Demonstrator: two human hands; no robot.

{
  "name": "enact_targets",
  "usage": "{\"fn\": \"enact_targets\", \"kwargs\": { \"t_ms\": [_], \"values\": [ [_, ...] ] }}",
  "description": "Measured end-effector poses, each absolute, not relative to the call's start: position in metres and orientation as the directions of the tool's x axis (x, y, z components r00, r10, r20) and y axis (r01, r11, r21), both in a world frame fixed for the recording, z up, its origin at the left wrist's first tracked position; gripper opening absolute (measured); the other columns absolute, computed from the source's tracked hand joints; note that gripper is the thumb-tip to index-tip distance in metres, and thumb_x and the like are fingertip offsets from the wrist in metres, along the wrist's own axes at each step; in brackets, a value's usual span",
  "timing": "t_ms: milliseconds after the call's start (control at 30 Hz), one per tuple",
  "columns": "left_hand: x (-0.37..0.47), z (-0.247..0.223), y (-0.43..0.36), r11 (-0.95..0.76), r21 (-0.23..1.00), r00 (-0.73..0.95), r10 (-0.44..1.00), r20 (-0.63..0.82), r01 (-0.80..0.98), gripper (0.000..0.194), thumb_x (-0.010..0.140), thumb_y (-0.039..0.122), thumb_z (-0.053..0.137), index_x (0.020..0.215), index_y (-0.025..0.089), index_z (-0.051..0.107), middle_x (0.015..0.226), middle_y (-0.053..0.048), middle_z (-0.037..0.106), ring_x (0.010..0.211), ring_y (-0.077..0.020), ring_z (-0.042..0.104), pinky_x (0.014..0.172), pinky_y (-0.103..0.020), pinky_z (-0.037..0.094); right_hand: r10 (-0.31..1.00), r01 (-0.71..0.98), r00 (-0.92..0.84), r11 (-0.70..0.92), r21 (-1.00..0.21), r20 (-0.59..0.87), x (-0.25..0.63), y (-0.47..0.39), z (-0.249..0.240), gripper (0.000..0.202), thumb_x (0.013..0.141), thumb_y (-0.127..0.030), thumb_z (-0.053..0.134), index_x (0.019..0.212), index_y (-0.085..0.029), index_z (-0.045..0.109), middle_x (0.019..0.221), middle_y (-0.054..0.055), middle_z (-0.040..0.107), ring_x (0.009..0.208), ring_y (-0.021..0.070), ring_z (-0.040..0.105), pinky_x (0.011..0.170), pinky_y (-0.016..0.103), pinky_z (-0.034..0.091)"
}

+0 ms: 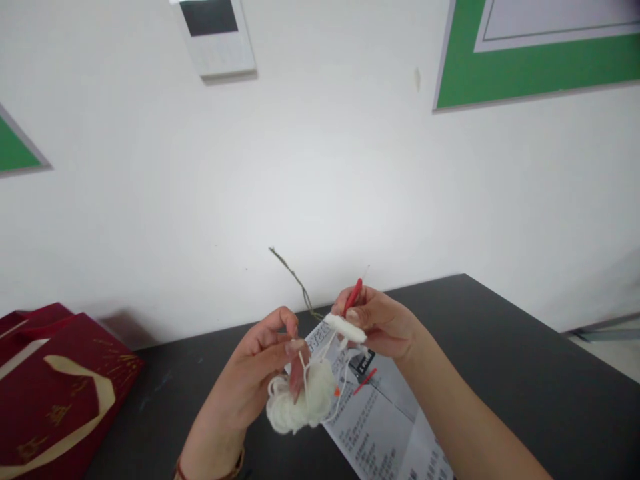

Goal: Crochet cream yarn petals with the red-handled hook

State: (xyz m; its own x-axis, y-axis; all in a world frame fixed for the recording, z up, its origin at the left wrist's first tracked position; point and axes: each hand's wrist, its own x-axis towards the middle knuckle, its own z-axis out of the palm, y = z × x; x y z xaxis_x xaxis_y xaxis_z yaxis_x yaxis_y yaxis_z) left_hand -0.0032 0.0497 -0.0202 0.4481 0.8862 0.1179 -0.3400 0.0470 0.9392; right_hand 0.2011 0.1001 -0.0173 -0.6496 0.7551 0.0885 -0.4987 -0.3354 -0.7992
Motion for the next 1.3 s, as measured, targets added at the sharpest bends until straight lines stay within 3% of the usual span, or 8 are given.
{"fn": "enact_targets", "kwargs": {
  "t_ms": [167,300,467,633,733,867,1100,1300],
  "values": [
    [-0.006,-0.018,0.052,-0.059,0.964,0.418,0.893,0.166,-0.258,0.021,0.09,0.036,0.064,0.082,0.019,0.054,0.052,0.003,0.059,0.047,-0.0095,0.048,0.053,-0.022,0.035,0.8,-0.509,-0.595,-0.297,-0.808,0.08,0.202,0.097,-0.011,0.027,0.054,-0.028,0.092,0.066,-0.012,0.074,0.047,-0.003,0.057,0.038,0.0028,0.039,0.036,0.015,0.029],
    [-0.013,-0.017,0.053,-0.142,0.975,0.385,0.901,0.199,-0.172,0.027,0.089,0.047,0.06,0.083,0.023,0.049,0.046,0.012,0.032,0.048,-0.0108,0.034,0.055,-0.024,0.034,0.851,-0.512,-0.519,-0.235,-0.826,0.08,0.207,0.098,-0.006,0.022,0.057,-0.023,0.09,0.067,-0.011,0.075,0.045,-0.005,0.053,0.038,0.0013,0.034,0.035,0.015,0.026],
    [-0.015,-0.015,0.053,-0.131,0.971,0.485,0.875,0.018,0.2,0.024,0.089,0.041,0.059,0.079,0.02,0.051,0.059,0.005,0.051,0.054,-0.0124,0.045,0.054,-0.026,0.035,0.881,-0.52,-0.466,-0.203,-0.83,0.077,0.205,0.099,-0.007,0.021,0.058,-0.024,0.089,0.069,-0.012,0.075,0.046,-0.006,0.047,0.039,0.0005,0.026,0.035,0.016,0.013],
    [0.005,-0.016,0.037,-0.203,0.771,0.491,0.857,-0.158,0.603,0.023,0.081,0.042,0.067,0.075,0.02,0.063,0.067,0.0,0.061,0.061,-0.0184,0.052,0.055,-0.031,0.035,0.886,-0.5,-0.459,-0.199,-0.843,0.063,0.196,0.093,-0.005,0.025,0.054,-0.028,0.09,0.066,-0.013,0.075,0.046,-0.006,0.048,0.04,0.0019,0.028,0.036,0.018,0.015],
    [0.025,-0.031,0.02,-0.231,0.617,0.398,0.905,-0.147,0.752,0.024,0.076,0.041,0.072,0.088,0.02,0.066,0.09,-0.007,0.067,0.082,-0.0286,0.058,0.074,-0.042,0.041,0.897,-0.487,-0.437,-0.178,-0.855,0.062,0.197,0.09,-0.001,0.024,0.053,-0.028,0.09,0.066,-0.013,0.075,0.048,-0.005,0.051,0.041,0.0024,0.032,0.037,0.019,0.017],
    [0.049,-0.076,0.007,-0.164,0.48,0.292,0.934,-0.205,0.862,0.053,0.06,0.015,0.082,0.111,0.01,0.067,0.117,-0.024,0.062,0.111,-0.0472,0.052,0.09,-0.062,0.038,0.914,-0.46,-0.4,-0.138,-0.877,0.066,0.203,0.09,0.001,0.024,0.054,-0.03,0.089,0.067,-0.015,0.076,0.049,-0.005,0.053,0.042,0.0029,0.035,0.04,0.019,0.023],
    [0.022,-0.128,0.033,-0.12,0.724,0.363,0.912,-0.191,0.68,0.033,0.091,0.03,0.062,0.122,0.018,0.06,0.127,-0.011,0.061,0.107,-0.0269,0.062,0.088,-0.049,0.053,0.936,-0.35,-0.339,-0.033,-0.936,0.094,0.217,0.103,-0.003,0.021,0.053,-0.025,0.089,0.066,-0.013,0.077,0.054,0.0,0.065,0.046,0.0059,0.046,0.043,0.02,0.03],
    [-0.033,-0.097,0.056,0.115,0.993,0.429,0.896,-0.117,0.032,0.033,0.092,0.032,0.061,0.122,0.017,0.059,0.121,-0.01,0.063,0.098,-0.0243,0.066,0.081,-0.045,0.056,0.971,-0.332,-0.204,0.047,-0.942,0.121,0.248,0.115,-0.003,0.018,0.054,-0.014,0.089,0.068,-0.012,0.078,0.059,0.001,0.071,0.054,0.0102,0.057,0.05,0.022,0.043]
  ]
}}
